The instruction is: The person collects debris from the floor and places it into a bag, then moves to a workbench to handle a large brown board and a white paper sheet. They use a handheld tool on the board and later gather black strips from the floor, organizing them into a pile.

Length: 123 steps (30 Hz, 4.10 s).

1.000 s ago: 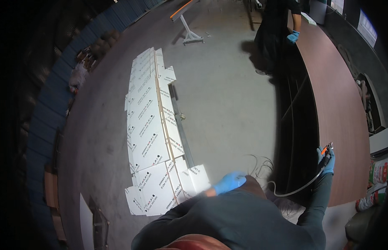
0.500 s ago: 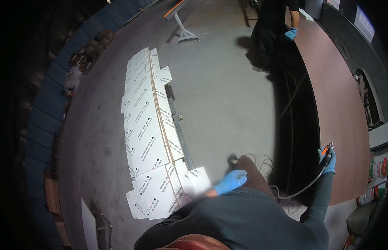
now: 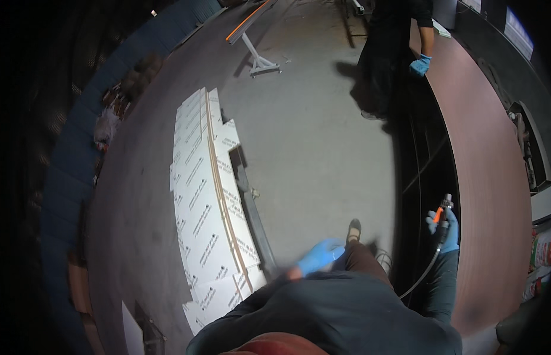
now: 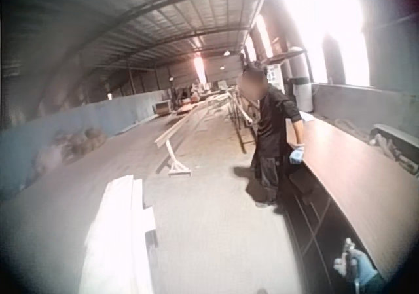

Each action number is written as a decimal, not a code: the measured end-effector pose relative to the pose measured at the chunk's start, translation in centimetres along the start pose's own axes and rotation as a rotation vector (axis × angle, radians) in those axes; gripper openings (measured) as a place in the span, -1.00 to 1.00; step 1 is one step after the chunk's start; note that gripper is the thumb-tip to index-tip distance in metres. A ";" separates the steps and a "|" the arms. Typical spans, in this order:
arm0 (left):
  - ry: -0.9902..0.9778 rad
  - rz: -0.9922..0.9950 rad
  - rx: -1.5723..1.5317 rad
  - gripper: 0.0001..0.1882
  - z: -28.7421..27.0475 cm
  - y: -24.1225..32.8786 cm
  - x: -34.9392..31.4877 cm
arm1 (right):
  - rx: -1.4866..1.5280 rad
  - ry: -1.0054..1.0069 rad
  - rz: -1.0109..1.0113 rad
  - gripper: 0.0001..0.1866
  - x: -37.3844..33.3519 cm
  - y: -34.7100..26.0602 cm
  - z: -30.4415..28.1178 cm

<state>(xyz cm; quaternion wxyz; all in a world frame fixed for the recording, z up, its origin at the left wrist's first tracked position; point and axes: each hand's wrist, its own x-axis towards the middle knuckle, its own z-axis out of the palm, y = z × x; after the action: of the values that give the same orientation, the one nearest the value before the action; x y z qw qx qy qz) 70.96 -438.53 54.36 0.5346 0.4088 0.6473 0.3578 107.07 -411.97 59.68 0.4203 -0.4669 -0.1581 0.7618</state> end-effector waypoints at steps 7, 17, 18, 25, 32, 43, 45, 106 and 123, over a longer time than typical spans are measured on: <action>-0.008 0.016 -0.012 -0.51 -4.5 10.4 13.9 | 0.122 -0.408 0.327 -0.51 10.6 -2.4 15.1; 0.119 -0.060 0.125 -0.63 -10.8 15.7 21.6 | -0.085 -0.371 0.321 -0.46 21.9 -4.8 23.9; 0.039 -0.075 0.186 -0.55 -11.6 15.9 22.7 | -0.142 -0.336 0.332 -0.47 22.6 -4.9 24.5; 0.049 0.118 0.120 -0.60 -15.6 16.9 30.7 | -0.112 -0.332 0.391 -0.52 27.4 -4.7 32.3; -0.079 0.135 0.048 -0.76 -26.0 19.2 40.6 | -0.132 -0.474 0.433 -0.53 35.3 -5.0 44.8; -0.106 0.049 0.039 -0.59 -45.0 24.8 58.8 | -0.119 -0.442 0.344 -0.49 47.6 -7.6 64.7; -0.088 0.076 -0.030 -0.60 -46.9 25.9 62.4 | -0.108 -0.472 0.309 -0.51 50.4 -8.0 67.0; -0.521 0.129 0.160 -0.59 -80.3 56.0 153.7 | 0.332 0.300 -0.393 -0.73 138.4 -56.4 94.0; -0.518 -0.024 0.131 -0.49 -77.7 61.1 157.2 | 0.472 0.049 -0.340 -0.60 143.1 -57.3 92.2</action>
<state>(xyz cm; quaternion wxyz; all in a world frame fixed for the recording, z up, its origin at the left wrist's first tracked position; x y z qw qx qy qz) -11.34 -272.17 59.90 0.6592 0.5127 0.5154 0.1921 27.27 -251.03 60.54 0.6427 -0.3414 -0.0425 0.6845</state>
